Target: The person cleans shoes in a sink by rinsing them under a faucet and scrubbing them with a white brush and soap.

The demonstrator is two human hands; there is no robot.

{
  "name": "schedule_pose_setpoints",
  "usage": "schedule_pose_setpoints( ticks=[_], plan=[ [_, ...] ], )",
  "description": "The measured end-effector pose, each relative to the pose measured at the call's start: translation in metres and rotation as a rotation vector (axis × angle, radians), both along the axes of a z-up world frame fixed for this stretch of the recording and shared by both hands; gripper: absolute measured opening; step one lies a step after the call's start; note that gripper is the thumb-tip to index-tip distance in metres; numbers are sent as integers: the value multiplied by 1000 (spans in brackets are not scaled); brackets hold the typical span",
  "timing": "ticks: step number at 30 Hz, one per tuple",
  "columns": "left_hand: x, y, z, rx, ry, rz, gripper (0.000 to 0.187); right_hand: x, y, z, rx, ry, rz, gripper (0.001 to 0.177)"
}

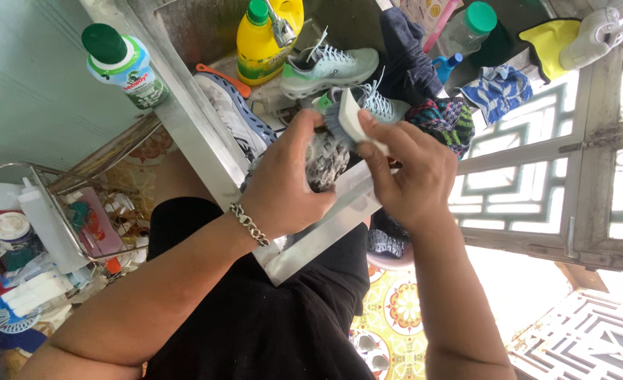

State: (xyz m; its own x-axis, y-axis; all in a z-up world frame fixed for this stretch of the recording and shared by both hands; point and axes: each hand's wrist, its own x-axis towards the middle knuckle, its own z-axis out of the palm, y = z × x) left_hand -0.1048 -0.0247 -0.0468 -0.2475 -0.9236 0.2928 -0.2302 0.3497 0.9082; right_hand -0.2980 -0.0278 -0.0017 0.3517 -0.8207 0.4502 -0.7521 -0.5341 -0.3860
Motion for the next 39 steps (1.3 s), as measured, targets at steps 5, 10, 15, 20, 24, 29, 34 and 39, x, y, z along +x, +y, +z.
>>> schedule_pose_setpoints(
  ticks=[5, 10, 15, 20, 24, 29, 34, 39],
  plan=[
    [13, -3, 0, 83, 92, -31, 68, 7, 14, -6, -5, 21, 111, 41],
    [13, -1, 1, -57, 22, 28, 69, 8, 13, -5, -39, -1, 47, 36],
    [19, 0, 1, -22, 37, 10, 66, 10, 10, -8, -9, 6, 47, 35],
    [15, -8, 0, -88, -46, 32, 71, 18, 28, -15, -130, 32, 108, 35],
    [19, -7, -1, -83, -6, -30, 69, 10, 3, -23, -37, -72, 20, 29],
    [17, -5, 2, -33, 14, -5, 66, 20, 32, -18, -119, -13, 92, 39],
    [19, -9, -1, -84, -6, -10, 69, 9, 6, -18, -38, -48, -29, 35],
    [20, -8, -2, -57, -15, 8, 68, 10, 16, -23, -5, -85, 80, 36]
  ],
)
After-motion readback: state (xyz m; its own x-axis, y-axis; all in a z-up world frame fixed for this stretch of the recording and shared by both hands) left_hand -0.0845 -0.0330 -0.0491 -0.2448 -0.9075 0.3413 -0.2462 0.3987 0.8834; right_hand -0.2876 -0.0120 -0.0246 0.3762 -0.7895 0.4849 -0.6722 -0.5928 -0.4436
